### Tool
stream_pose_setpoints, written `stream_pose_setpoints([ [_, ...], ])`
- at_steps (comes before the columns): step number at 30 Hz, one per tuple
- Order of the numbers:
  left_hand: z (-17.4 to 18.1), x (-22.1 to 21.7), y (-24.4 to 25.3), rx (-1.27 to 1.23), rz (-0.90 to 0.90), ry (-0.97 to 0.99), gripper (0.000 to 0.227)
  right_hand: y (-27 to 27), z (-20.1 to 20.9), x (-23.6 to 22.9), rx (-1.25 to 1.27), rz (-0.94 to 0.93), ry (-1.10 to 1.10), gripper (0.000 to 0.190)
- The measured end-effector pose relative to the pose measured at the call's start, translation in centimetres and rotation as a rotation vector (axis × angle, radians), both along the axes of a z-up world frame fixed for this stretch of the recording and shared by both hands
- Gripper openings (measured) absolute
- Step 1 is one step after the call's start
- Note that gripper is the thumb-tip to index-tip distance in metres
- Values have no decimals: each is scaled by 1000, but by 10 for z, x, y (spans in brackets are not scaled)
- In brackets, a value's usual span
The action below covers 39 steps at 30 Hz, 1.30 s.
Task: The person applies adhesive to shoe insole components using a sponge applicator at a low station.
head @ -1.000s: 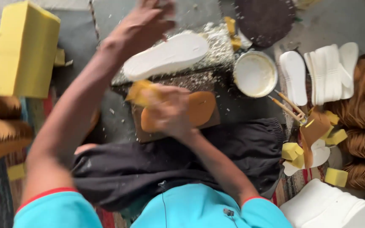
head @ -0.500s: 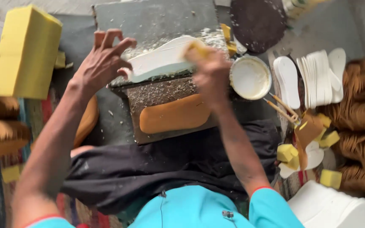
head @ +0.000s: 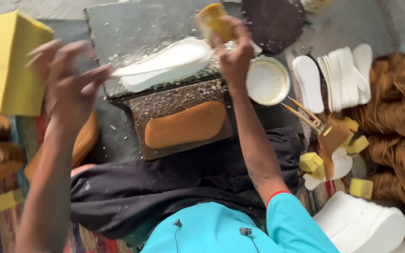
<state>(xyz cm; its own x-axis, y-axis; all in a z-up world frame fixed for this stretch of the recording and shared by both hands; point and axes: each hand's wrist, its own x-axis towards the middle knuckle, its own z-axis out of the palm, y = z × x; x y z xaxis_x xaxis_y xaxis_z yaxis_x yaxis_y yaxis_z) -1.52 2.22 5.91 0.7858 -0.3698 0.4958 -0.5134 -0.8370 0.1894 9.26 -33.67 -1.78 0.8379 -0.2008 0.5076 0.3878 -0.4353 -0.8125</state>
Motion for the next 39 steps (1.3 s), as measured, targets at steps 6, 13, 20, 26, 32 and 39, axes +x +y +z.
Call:
stream_pose_setpoints([
  [6,52,-109,-1,-189,323,26,14,23,7,-49,-682,80,-339,40],
  [13,41,-153,-5,-452,279,187,10,33,-13,-148,314,461,150,39],
  [20,-77,-203,-16,-701,312,363,7,17,-49,-235,308,258,411,30],
  [26,-95,-156,-78,-704,211,397,27,-28,-33,-204,306,28,334,24],
  [32,-130,-125,-59,-1056,251,699,60,-60,-60,-130,277,216,684,51],
  [39,-168,-129,-65,-1164,247,789,59,-67,-100,-122,106,227,707,51],
])
